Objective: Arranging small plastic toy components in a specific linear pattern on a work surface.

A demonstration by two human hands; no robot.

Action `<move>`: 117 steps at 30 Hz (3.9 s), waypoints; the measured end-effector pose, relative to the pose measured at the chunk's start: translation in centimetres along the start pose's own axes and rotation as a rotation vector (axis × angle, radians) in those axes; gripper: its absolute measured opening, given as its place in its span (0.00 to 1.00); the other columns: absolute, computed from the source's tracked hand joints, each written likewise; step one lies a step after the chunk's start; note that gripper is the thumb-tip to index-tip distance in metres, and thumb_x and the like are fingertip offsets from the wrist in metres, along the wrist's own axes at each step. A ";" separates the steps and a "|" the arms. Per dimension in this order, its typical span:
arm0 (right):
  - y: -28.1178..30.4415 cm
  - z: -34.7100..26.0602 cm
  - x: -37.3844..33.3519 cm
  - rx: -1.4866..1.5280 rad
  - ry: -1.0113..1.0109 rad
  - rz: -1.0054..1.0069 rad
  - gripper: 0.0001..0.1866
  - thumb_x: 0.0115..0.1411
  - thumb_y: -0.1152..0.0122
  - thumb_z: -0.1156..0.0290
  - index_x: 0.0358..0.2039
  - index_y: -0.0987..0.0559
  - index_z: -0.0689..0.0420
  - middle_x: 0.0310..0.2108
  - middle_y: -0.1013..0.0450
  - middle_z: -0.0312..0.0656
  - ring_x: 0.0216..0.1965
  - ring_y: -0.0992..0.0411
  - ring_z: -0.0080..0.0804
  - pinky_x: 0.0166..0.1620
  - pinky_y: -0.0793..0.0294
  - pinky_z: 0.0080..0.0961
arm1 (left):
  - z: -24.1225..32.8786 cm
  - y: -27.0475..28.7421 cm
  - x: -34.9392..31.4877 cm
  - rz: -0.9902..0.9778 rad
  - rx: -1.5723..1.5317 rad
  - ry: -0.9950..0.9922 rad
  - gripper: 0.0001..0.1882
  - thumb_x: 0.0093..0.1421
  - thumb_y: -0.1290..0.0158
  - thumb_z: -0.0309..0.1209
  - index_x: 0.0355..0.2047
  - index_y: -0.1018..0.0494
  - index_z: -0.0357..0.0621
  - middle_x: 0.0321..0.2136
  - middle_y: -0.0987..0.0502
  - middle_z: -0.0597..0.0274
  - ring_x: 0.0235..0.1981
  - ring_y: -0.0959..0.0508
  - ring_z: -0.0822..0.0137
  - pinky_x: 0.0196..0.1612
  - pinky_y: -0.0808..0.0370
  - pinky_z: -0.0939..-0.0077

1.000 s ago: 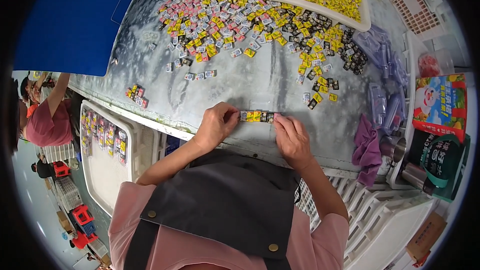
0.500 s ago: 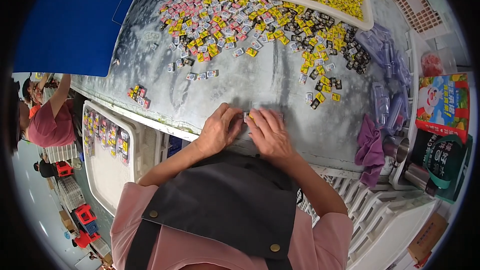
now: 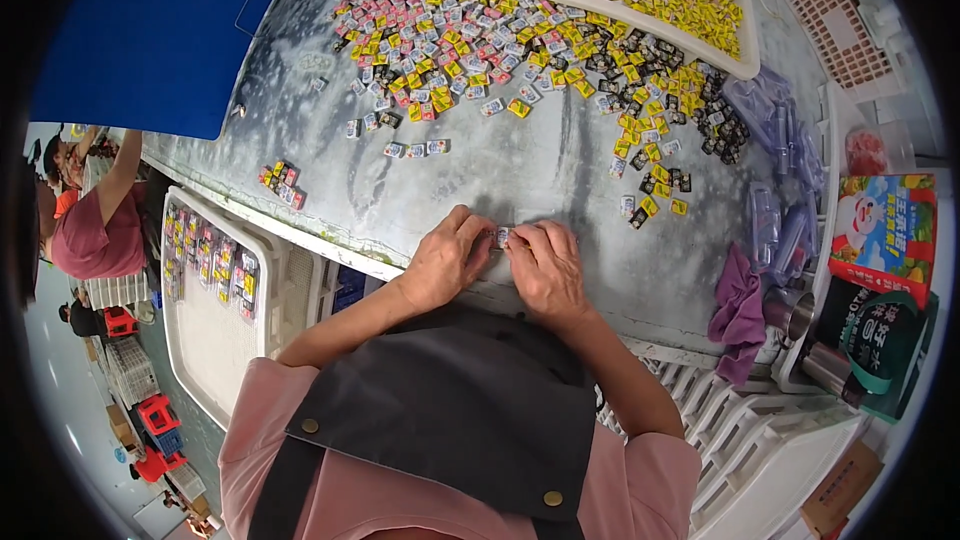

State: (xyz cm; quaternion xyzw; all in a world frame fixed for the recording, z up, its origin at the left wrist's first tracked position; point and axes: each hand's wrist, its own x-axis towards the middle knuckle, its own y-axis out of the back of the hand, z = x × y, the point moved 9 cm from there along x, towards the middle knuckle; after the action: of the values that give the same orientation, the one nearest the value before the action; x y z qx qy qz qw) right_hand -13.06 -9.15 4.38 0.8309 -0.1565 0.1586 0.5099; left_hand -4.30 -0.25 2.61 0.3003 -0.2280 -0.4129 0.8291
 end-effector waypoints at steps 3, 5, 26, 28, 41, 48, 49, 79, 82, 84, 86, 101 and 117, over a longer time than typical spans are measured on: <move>0.1 -0.3 0.1 -0.077 0.037 -0.022 0.12 0.56 0.37 0.73 0.40 0.20 0.64 0.42 0.26 0.46 0.46 0.29 0.45 0.52 0.29 0.45 | 0.3 0.1 0.2 -0.005 0.012 0.029 0.11 0.58 0.41 0.23 0.42 0.25 0.40 0.35 0.28 0.49 0.30 0.22 0.46 0.34 0.22 0.56; -0.2 -0.3 0.1 -0.122 0.065 -0.050 0.13 0.57 0.38 0.72 0.41 0.20 0.65 0.43 0.26 0.48 0.47 0.29 0.46 0.55 0.30 0.46 | 1.1 0.1 0.2 0.013 0.020 -0.071 0.12 0.57 0.40 0.23 0.43 0.23 0.40 0.35 0.28 0.52 0.30 0.22 0.50 0.33 0.22 0.59; 1.1 3.5 -2.5 -0.061 -0.053 -0.040 0.30 0.58 0.36 0.68 0.60 0.29 0.68 0.61 0.32 0.54 0.66 0.38 0.50 0.69 0.44 0.47 | 0.8 -2.7 -2.5 -0.285 0.473 -0.388 0.33 0.63 0.44 0.42 0.65 0.36 0.39 0.71 0.45 0.51 0.72 0.49 0.42 0.71 0.52 0.41; 4.2 7.1 -0.3 -0.093 -0.222 0.098 0.20 0.57 0.41 0.80 0.51 0.24 0.65 0.51 0.28 0.52 0.53 0.32 0.53 0.57 0.33 0.45 | 0.6 -2.9 -2.8 -0.313 0.486 -0.383 0.34 0.64 0.45 0.42 0.66 0.37 0.39 0.72 0.46 0.51 0.73 0.51 0.42 0.71 0.54 0.41; 5.6 11.8 0.1 -0.397 -0.196 0.076 0.10 0.54 0.33 0.75 0.37 0.19 0.60 0.42 0.26 0.40 0.45 0.30 0.41 0.51 0.31 0.40 | 2.8 -3.3 9.3 -0.021 0.276 -0.423 0.20 0.58 0.42 0.26 0.52 0.26 0.35 0.56 0.30 0.44 0.58 0.32 0.41 0.64 0.38 0.43; 6.3 11.3 -1.0 -0.392 -0.106 0.100 0.07 0.52 0.33 0.76 0.33 0.20 0.60 0.39 0.25 0.39 0.42 0.29 0.40 0.49 0.30 0.39 | 7.9 -8.4 14.4 -0.010 0.198 -0.649 0.24 0.49 0.41 0.22 0.50 0.24 0.36 0.49 0.27 0.48 0.50 0.30 0.46 0.56 0.31 0.57; 6.2 11.3 -1.0 -0.394 -0.113 0.091 0.07 0.52 0.33 0.76 0.32 0.20 0.60 0.38 0.25 0.39 0.41 0.29 0.40 0.48 0.30 0.38 | 8.0 -9.5 14.9 -0.033 0.177 -0.636 0.23 0.50 0.40 0.24 0.50 0.23 0.38 0.46 0.27 0.49 0.49 0.29 0.48 0.54 0.30 0.57; 7.3 17.0 4.0 -0.307 -0.293 0.088 0.10 0.59 0.37 0.74 0.42 0.20 0.59 0.39 0.28 0.44 0.43 0.30 0.47 0.47 0.30 0.41 | -0.1 -0.9 11.8 0.083 0.203 -0.340 0.14 0.56 0.39 0.25 0.44 0.21 0.44 0.41 0.23 0.59 0.40 0.24 0.54 0.45 0.28 0.62; 6.4 16.2 4.6 -0.270 -0.272 0.072 0.09 0.59 0.37 0.74 0.42 0.20 0.58 0.38 0.28 0.45 0.43 0.30 0.47 0.46 0.29 0.42 | -0.9 0.3 10.8 0.124 0.142 -0.240 0.16 0.56 0.40 0.24 0.46 0.21 0.45 0.41 0.24 0.55 0.39 0.24 0.52 0.42 0.27 0.62; 6.0 16.2 4.7 -0.316 -0.298 0.062 0.09 0.59 0.37 0.75 0.41 0.21 0.58 0.38 0.28 0.45 0.43 0.30 0.48 0.46 0.29 0.42 | -2.0 0.7 9.8 0.134 0.024 -0.118 0.16 0.54 0.40 0.23 0.45 0.22 0.41 0.38 0.25 0.52 0.37 0.24 0.50 0.40 0.27 0.58; 5.5 16.7 4.5 -0.388 -0.338 0.006 0.07 0.59 0.37 0.74 0.39 0.21 0.59 0.38 0.28 0.46 0.43 0.30 0.48 0.47 0.29 0.42 | -1.8 0.7 8.5 0.110 0.051 -0.099 0.16 0.55 0.40 0.23 0.45 0.22 0.40 0.38 0.25 0.52 0.36 0.24 0.49 0.39 0.27 0.57; -0.6 10.4 5.8 0.188 -0.235 -0.348 0.19 0.55 0.36 0.80 0.49 0.24 0.62 0.37 0.27 0.50 0.42 0.26 0.51 0.45 0.26 0.43 | -0.6 -1.2 8.4 0.047 0.097 -0.219 0.20 0.53 0.39 0.20 0.48 0.24 0.33 0.41 0.26 0.48 0.42 0.24 0.48 0.46 0.26 0.59; -1.8 9.7 6.7 0.150 -0.236 -0.471 0.21 0.59 0.33 0.73 0.53 0.24 0.61 0.43 0.31 0.49 0.41 0.24 0.51 0.46 0.24 0.44 | -1.4 -0.1 8.9 -0.039 0.128 -0.145 0.25 0.53 0.37 0.23 0.52 0.27 0.34 0.44 0.27 0.45 0.46 0.26 0.45 0.52 0.27 0.59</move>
State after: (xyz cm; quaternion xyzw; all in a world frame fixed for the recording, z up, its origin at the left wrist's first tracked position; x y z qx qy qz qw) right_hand -5.24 -17.75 1.66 0.8925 -0.0053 -0.0513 0.4481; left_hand 1.50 -7.20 2.72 0.3263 -0.3073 -0.4341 0.7814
